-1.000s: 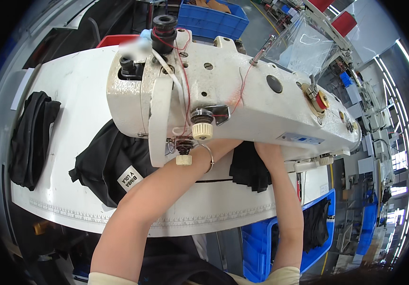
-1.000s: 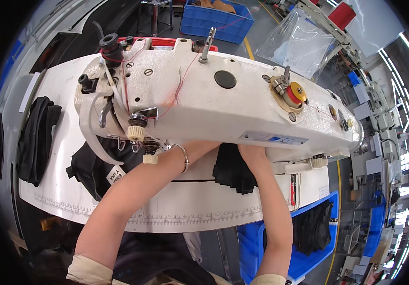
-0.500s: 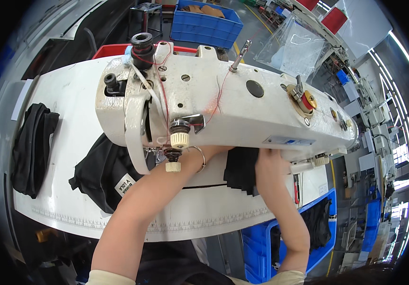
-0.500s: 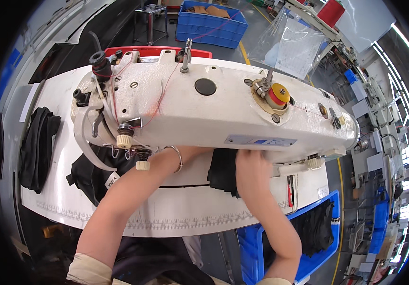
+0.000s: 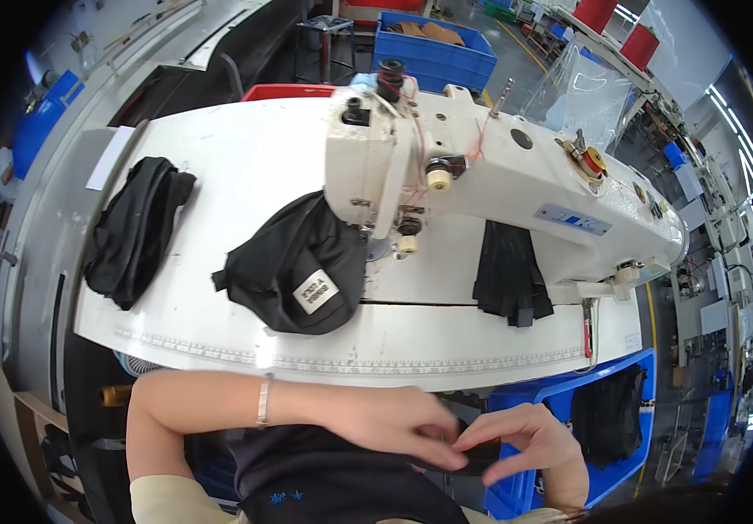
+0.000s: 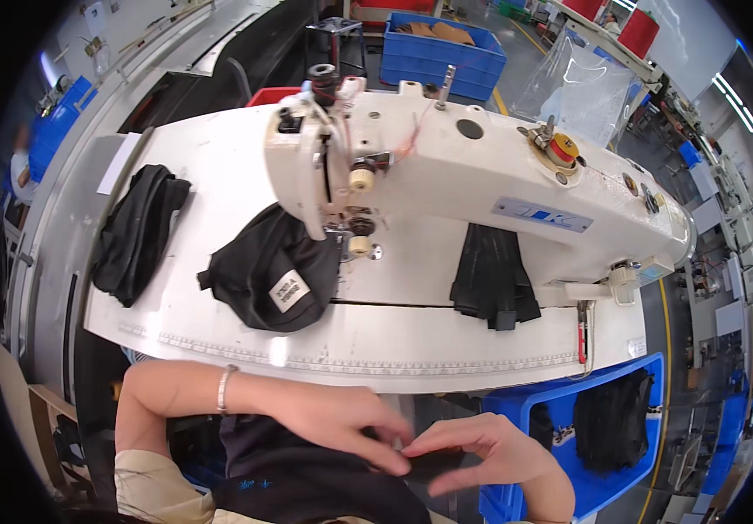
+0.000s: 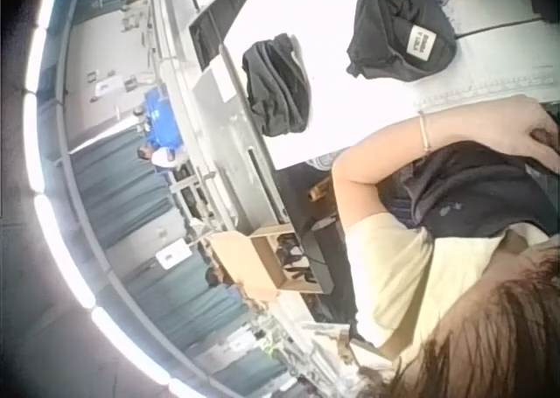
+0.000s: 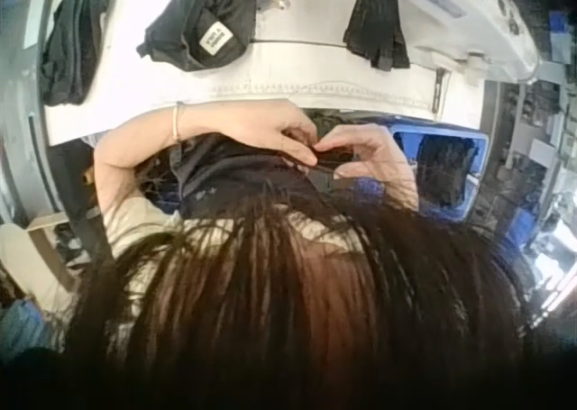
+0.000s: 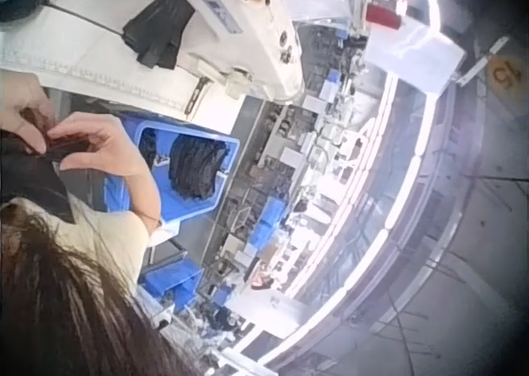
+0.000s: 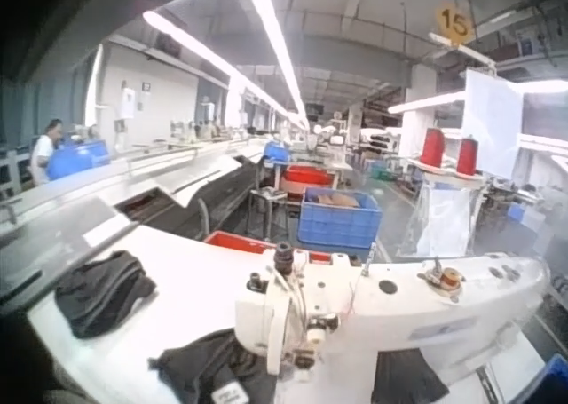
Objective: Using an industrial sewing machine to assemble leather or heavy fabric components for bags.
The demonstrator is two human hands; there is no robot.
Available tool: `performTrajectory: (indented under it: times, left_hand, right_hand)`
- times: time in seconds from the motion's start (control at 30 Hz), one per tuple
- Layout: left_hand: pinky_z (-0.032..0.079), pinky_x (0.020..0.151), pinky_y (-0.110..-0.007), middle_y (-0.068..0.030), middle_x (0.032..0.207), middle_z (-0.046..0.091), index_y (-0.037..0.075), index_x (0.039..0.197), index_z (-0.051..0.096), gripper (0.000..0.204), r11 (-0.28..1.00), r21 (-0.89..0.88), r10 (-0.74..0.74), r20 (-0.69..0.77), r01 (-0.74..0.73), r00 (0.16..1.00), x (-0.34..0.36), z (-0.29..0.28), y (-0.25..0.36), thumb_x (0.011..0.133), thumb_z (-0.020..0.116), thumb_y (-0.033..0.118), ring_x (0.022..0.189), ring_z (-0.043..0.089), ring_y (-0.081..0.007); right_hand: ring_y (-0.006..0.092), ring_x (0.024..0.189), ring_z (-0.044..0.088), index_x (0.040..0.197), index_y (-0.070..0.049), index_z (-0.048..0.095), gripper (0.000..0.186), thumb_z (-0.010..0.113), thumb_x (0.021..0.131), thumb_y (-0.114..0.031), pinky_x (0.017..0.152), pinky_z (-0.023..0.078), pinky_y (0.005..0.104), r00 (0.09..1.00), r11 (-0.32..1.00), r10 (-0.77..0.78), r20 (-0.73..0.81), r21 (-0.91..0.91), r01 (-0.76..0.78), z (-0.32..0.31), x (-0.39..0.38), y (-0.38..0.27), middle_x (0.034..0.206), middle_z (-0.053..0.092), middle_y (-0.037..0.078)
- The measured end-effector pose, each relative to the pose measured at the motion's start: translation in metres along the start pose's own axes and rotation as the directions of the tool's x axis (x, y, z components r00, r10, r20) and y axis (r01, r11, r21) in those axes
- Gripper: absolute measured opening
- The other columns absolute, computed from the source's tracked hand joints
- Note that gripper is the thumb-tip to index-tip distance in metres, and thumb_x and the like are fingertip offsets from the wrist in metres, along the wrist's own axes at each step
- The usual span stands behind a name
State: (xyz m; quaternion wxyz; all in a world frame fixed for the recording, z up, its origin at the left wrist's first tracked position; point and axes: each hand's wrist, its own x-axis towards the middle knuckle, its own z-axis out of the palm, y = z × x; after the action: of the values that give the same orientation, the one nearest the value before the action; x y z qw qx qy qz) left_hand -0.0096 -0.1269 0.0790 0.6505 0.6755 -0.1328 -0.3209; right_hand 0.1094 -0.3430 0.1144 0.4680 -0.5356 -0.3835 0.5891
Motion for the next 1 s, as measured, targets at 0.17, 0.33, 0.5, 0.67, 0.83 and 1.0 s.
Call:
performTrajectory:
  times: [0.17, 0.33, 0.5, 0.67, 0.83, 1.0]
  left_hand:
    - [0.047, 0.064, -0.022, -0.0039, 0.086, 0.067, 0.000, 0.096, 0.067, 0.016, 0.991, -0.107, -0.111, -0.402, 0.074, 0.909, -0.110, 0.019, -0.010, 0.084, 0.069, 0.011, 0.075, 0.060, -0.0061]
    - [0.052, 0.076, -0.029, -0.0103, 0.091, 0.066, 0.002, 0.110, 0.058, 0.034, 0.953, 0.282, 0.214, -0.885, 0.109, 0.413, -0.133, 0.048, -0.021, 0.079, 0.071, 0.005, 0.086, 0.065, -0.0163]
    - [0.050, 0.077, -0.025, -0.0074, 0.088, 0.066, -0.001, 0.096, 0.063, 0.026, 0.918, 0.390, 0.390, -0.854, -0.070, 0.344, -0.112, 0.051, -0.035, 0.073, 0.074, -0.002, 0.082, 0.064, -0.0145]
    - [0.052, 0.072, -0.026, -0.0091, 0.092, 0.064, 0.000, 0.098, 0.065, 0.021, 0.930, 0.278, 0.344, -0.888, -0.239, 0.305, -0.106, 0.047, -0.042, 0.077, 0.070, -0.004, 0.080, 0.063, -0.0155]
    - [0.048, 0.087, -0.033, -0.0103, 0.102, 0.058, -0.001, 0.094, 0.066, 0.018, 0.875, 0.184, 0.294, -0.937, -0.448, 0.187, -0.092, 0.052, -0.057, 0.077, 0.069, -0.005, 0.093, 0.059, -0.0201]
    - [0.047, 0.091, -0.035, -0.0079, 0.098, 0.052, -0.001, 0.098, 0.056, 0.017, 0.740, 0.089, 0.111, -0.994, -0.666, -0.010, -0.087, 0.069, -0.065, 0.083, 0.061, -0.004, 0.087, 0.056, -0.0180]
  right_hand:
    - [0.0087, 0.096, 0.058, 0.113, -0.001, 0.059, 0.029, 0.063, 0.084, 0.003, 0.084, 0.045, 0.0221, 0.992, 0.992, 0.094, -0.087, 0.093, -0.086, 0.042, 0.032, 0.024, 0.106, 0.062, 0.005]
    - [0.0163, 0.097, 0.059, 0.125, -0.002, 0.051, 0.043, 0.065, 0.084, -0.004, 0.087, 0.046, 0.0264, 0.980, 0.953, -0.076, -0.184, -0.302, 0.017, 0.085, 0.089, 0.057, 0.107, 0.059, 0.007]
    - [0.0197, 0.092, 0.061, 0.121, -0.004, 0.057, 0.042, 0.069, 0.081, -0.006, 0.080, 0.048, 0.0280, 0.735, 0.770, -0.601, -0.314, -0.473, 0.428, 0.099, 0.109, 0.043, 0.104, 0.061, 0.010]
    - [0.0182, 0.081, 0.061, 0.100, 0.002, 0.065, 0.023, 0.067, 0.078, 0.007, 0.070, 0.049, 0.0258, 0.635, 0.752, -0.652, -0.414, -0.463, 0.470, 0.105, 0.118, 0.029, 0.092, 0.063, 0.011]
    - [0.0204, 0.082, 0.060, 0.096, 0.001, 0.060, 0.019, 0.066, 0.078, 0.006, 0.070, 0.049, 0.0269, 0.526, 0.646, -0.748, -0.404, -0.623, 0.440, 0.117, 0.126, 0.053, 0.091, 0.061, 0.011]
    - [0.0250, 0.088, 0.058, 0.100, 0.000, 0.049, 0.015, 0.050, 0.086, 0.007, 0.082, 0.046, 0.0340, 0.407, 0.687, -0.689, -0.600, -0.359, 0.632, 0.132, 0.120, 0.064, 0.097, 0.057, 0.013]
